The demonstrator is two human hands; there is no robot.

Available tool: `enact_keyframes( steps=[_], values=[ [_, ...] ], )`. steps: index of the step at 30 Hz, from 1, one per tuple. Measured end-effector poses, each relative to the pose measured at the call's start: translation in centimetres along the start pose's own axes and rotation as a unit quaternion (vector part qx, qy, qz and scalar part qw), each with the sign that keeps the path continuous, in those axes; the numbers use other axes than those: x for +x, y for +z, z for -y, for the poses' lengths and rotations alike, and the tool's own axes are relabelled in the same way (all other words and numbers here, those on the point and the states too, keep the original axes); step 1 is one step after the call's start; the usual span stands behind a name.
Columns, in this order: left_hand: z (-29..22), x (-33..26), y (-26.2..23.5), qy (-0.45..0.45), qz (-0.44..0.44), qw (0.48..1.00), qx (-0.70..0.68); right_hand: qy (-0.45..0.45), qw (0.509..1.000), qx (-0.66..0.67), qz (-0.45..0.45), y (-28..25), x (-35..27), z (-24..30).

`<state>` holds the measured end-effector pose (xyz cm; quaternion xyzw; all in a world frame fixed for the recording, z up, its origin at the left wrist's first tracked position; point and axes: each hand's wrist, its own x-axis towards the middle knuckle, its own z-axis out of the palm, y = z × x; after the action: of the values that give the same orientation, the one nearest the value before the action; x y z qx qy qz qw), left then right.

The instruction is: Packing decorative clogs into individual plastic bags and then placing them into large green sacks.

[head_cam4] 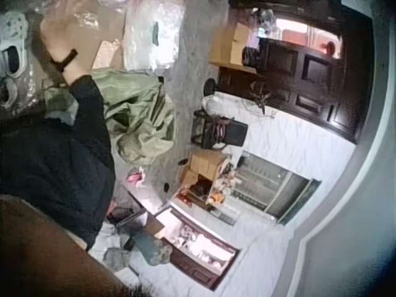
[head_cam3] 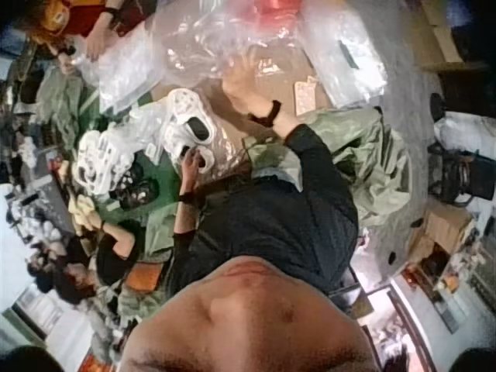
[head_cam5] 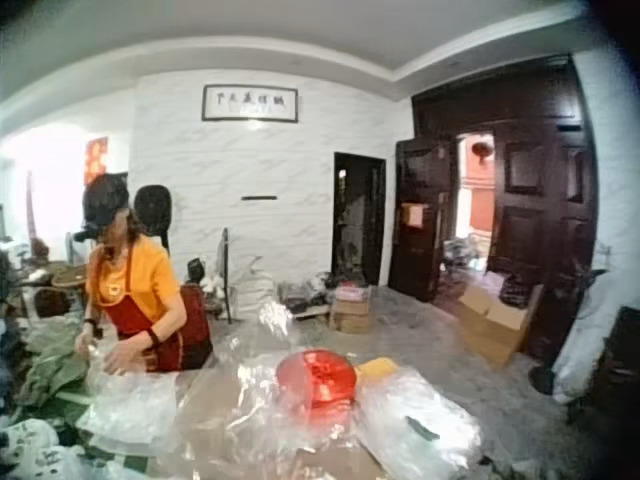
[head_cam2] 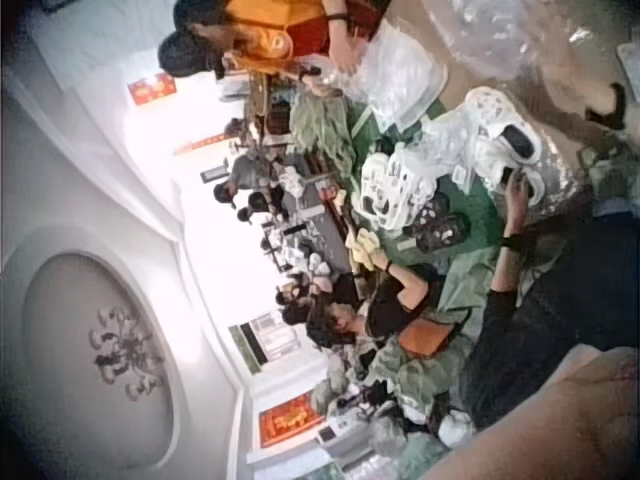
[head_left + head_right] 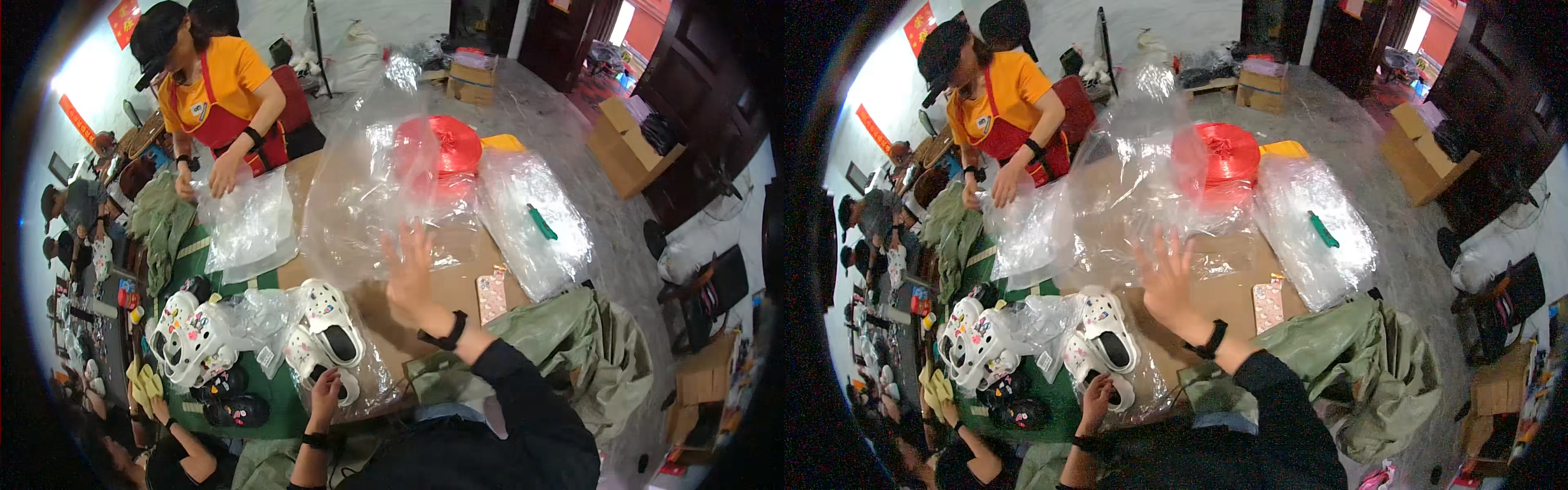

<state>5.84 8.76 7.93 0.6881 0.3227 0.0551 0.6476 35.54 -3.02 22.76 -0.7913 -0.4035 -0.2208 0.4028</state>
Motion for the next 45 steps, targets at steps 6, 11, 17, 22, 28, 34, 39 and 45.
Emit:
enact_keyframes(
  steps=[6,11,17,22,28,34,39,45],
  values=[
    [-1.0,0.1,0.7,0.006,-0.001,0.997,0.075,0.071,0.959,-0.166,0.217,10.8,-3.1,-9.9],
    [-4.5,-2.2,0.5,-0.034,-0.016,0.994,0.099,0.080,0.936,-0.147,0.310,10.8,-1.9,-11.5],
    [-2.9,-2.4,-2.8,0.039,-0.046,0.996,0.071,-0.344,0.895,-0.060,0.278,2.6,0.0,-10.7],
    [-2.1,-3.8,-4.1,-0.017,-0.092,0.995,0.030,-0.237,0.892,-0.145,0.357,-2.2,2.7,-19.4],
    [2.0,-4.4,-5.4,-0.062,-0.102,0.992,0.042,-0.385,0.761,-0.299,0.427,0.3,1.1,-27.6],
    [-1.1,-5.6,-4.9,-0.040,-0.106,0.982,0.153,-0.189,0.887,-0.258,0.332,0.8,2.4,-26.4],
    [-0.9,-6.9,-5.3,-0.054,-0.126,0.974,0.180,0.203,0.971,-0.127,0.006,2.9,1.1,-27.2],
    [-0.3,-8.7,-5.2,-0.078,-0.147,0.983,0.076,0.523,0.822,0.183,0.130,8.4,-4.1,-30.5]
  ],
)
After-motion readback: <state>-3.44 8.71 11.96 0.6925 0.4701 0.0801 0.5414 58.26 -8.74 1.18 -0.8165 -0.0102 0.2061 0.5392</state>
